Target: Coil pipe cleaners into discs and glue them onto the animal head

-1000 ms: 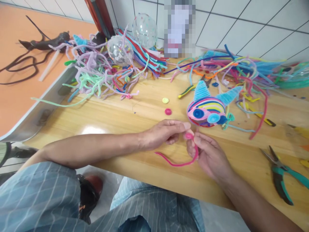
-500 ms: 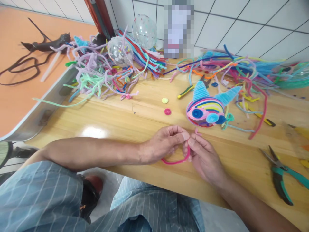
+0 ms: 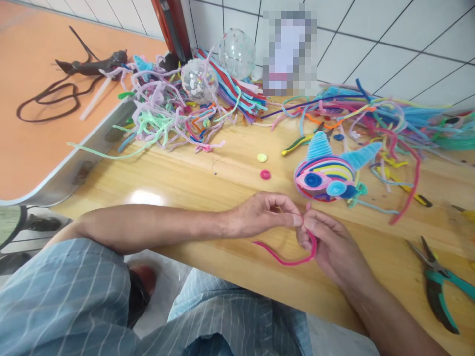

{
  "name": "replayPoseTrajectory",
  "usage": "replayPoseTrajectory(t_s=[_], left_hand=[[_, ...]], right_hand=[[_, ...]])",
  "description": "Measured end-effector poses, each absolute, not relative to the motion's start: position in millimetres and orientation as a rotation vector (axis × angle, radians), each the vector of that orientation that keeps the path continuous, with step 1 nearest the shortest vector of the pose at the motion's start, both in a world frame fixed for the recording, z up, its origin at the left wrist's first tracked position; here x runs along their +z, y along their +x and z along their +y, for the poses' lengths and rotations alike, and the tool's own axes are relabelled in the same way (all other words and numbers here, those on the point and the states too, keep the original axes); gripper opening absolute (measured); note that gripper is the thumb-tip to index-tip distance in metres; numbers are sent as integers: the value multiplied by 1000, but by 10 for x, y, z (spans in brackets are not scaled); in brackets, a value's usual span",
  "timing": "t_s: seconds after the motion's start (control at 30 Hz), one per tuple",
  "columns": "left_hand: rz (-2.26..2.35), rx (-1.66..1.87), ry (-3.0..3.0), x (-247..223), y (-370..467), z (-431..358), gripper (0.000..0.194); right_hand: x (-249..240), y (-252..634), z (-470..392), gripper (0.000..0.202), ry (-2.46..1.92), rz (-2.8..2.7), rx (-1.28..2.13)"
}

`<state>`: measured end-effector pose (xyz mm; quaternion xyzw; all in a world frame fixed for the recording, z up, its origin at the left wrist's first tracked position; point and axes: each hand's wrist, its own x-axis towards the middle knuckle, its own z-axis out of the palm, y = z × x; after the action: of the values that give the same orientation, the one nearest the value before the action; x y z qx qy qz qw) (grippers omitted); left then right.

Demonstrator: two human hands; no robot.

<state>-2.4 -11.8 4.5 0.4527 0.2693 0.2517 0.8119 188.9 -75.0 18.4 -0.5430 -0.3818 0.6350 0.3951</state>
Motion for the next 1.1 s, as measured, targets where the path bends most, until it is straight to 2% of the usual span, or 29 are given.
replayPoseTrajectory(t_s=[0.43,0.7,0.93,1.1], left_hand=[[642,527,672,43,31,-135,38],[651,393,1006,110,-31,31,32],[650,569,814,61,29,-161,43],[597,501,723,30,35,-126,44]], right_hand=[[111,1800,-775,46,-1379,-819,1600],[120,1856,-757,47,-1394,-834,1618],[51,1757,-797,41,-1319,-856,1587],[14,1749,-806,40,-1277,-783,1574]])
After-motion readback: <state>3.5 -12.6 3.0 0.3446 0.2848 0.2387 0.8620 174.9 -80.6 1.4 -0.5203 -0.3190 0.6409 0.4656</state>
